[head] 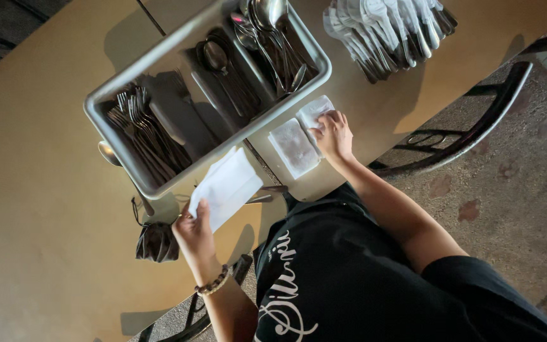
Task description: The person wraps individual forks and spoons in paper napkins, placing them into a growing stack on a table.
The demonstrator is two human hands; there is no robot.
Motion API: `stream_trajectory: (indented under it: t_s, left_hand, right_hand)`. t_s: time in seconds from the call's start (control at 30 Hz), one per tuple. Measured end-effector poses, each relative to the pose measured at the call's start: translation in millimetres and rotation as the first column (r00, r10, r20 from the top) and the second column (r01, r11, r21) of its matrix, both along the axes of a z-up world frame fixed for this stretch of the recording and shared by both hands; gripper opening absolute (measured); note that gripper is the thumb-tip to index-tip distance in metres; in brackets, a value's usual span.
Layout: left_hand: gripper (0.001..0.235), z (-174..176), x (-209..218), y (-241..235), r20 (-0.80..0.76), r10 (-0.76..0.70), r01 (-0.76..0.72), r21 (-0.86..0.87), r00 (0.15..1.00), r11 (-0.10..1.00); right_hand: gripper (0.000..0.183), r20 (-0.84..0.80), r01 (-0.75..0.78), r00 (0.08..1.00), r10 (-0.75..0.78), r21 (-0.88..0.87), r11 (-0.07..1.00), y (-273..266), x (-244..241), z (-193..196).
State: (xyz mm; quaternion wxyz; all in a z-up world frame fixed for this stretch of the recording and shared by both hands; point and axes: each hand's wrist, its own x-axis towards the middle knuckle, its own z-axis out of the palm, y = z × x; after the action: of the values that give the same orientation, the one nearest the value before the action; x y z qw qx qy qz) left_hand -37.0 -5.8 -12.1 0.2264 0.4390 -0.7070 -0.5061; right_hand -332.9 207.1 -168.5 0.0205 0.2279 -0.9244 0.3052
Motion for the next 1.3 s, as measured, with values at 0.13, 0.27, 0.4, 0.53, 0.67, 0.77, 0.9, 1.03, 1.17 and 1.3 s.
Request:
stream_trajectory:
  t_s: [0.13,0.27,0.4,0.53,0.67,0.77,0.9,1.03,1.17,1.3]
  left_hand:
    - [0.031,1.3,-3.9,4.0,-0.084,-0.067,0.068,0.014,0.994,0.998]
    - [0.030,0.9,1.7,2.6,0.063,-0.005,-0.001,0.086,0.998,0.996]
    - [0.029,1.6,7.3,1.8,-0.032,-0.007,0.010,0.087,0.999,0.996]
    - [0.029,0.8,7.6,0.8,-0.102,-0.027,0.035,0.080,0.994,0.996]
    - [0.031,-8.8,3.7,0.7,-0.101,-0.016,0.028,0.116,0.995,0.993]
    - [0.030,-17.5,-4.4,0.3,-0.144,0.028,0.008,0.242,0.989,0.970]
    - [0.035,-18.1,-17.2,-2.2,-0.122,-0.014,0.047,0.275,0.992,0.960]
    - [0.031,-28.4,-37.8,-7.9,-0.262,-0.053,0.132,0.296,0.964,0.946]
    - [0.031,-37.6,-48.8,-12.3,-0.484,-0.058,0.256,0.354,0.873,0.899]
    - [0.043,-27.9,-52.0,-8.5,-0.537,-0.045,0.305,0.405,0.842,0.862]
  right_hand:
    - [0.029,0.021,0.045,0.999,-0.045,-0.002,0.999,-5.5,-1.6,0.0]
    - [0.018,0.020,0.027,0.999,-0.026,-0.039,0.999,-3.2,-2.1,-3.8]
    - [0.008,0.005,0.031,1.000,-0.031,-0.107,0.994,-2.6,-1.8,-9.0]
    - [0.008,-0.080,0.002,0.997,-0.011,-0.107,0.994,-2.4,-8.6,-4.9]
    - [0.011,0.439,0.213,0.897,-0.054,-0.322,0.922,10.3,-28.5,15.6]
    - [0.007,0.622,0.247,0.779,0.082,-0.424,0.872,30.1,-44.6,37.5]
    - [0.005,0.439,0.050,0.854,0.280,-0.604,0.795,32.7,-47.5,89.2]
    - [0.010,0.008,-0.162,0.985,0.175,-0.334,0.928,18.3,-12.5,159.4]
    - [0.036,0.575,0.135,0.155,0.803,-0.818,0.559,5.6,34.3,211.7]
    - [0.018,0.395,-0.923,0.091,0.914,-0.312,0.226,-23.5,56.8,227.5]
